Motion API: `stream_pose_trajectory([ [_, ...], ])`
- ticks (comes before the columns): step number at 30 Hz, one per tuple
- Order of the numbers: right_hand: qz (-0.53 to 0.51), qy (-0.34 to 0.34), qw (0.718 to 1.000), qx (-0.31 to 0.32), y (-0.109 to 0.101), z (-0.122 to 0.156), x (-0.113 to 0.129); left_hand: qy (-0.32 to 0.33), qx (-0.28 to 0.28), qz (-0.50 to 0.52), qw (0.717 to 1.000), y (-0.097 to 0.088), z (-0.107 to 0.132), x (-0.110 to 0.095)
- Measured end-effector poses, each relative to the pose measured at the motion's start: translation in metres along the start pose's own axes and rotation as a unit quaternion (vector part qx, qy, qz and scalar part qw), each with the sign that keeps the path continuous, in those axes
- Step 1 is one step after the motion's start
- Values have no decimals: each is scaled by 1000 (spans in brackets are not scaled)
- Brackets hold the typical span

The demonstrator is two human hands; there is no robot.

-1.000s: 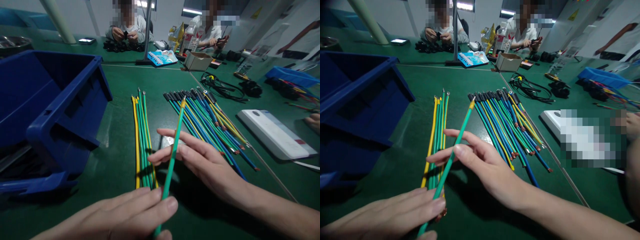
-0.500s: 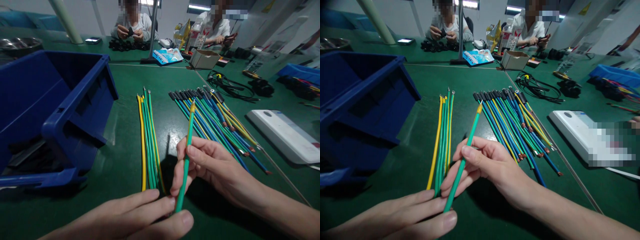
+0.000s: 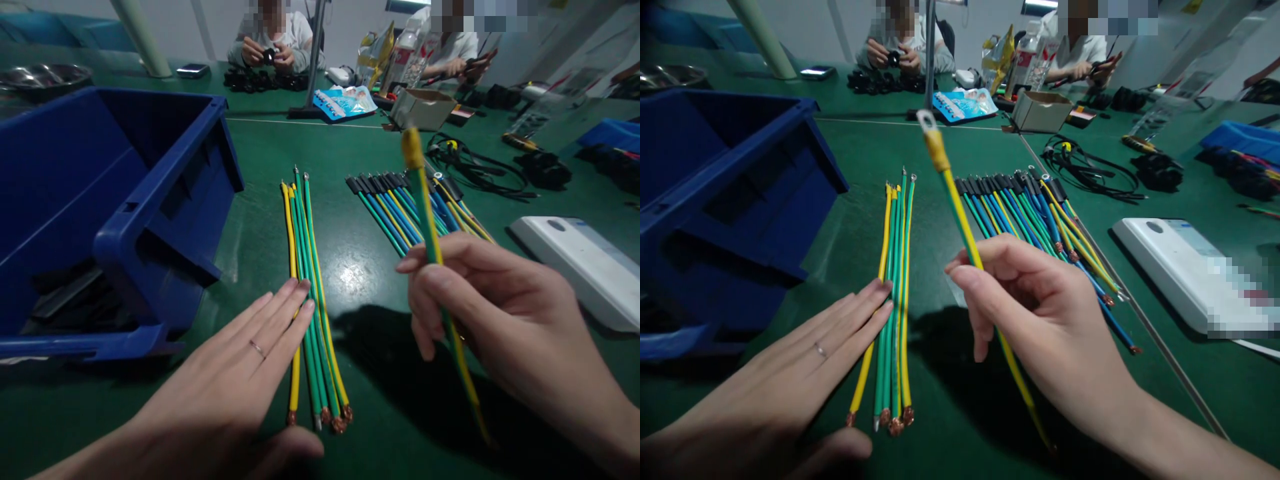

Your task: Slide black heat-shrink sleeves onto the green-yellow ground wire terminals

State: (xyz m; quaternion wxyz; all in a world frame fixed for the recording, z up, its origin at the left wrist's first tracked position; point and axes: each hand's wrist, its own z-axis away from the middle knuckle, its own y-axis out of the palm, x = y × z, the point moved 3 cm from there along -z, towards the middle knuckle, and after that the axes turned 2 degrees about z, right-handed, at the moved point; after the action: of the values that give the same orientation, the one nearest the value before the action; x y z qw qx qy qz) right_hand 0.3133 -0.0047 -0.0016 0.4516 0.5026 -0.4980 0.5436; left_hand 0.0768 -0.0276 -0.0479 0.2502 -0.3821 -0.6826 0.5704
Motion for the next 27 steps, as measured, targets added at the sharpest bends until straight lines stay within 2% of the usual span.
stream_pose_trajectory([
  [4,-17,126,982,137,10,-1,-7,20,11,-58,998,3,1,3],
  [7,-39,193,961,195,15,0,-18,45,4,-66,997,2,0,4],
  [9,-53,210,955,205,17,2,-23,51,-5,-63,997,2,-1,4],
  [14,-80,226,948,209,19,3,-26,11,-6,-23,1000,4,0,1],
  [27,-100,228,945,214,20,2,-27,18,-28,-33,999,13,2,5],
])
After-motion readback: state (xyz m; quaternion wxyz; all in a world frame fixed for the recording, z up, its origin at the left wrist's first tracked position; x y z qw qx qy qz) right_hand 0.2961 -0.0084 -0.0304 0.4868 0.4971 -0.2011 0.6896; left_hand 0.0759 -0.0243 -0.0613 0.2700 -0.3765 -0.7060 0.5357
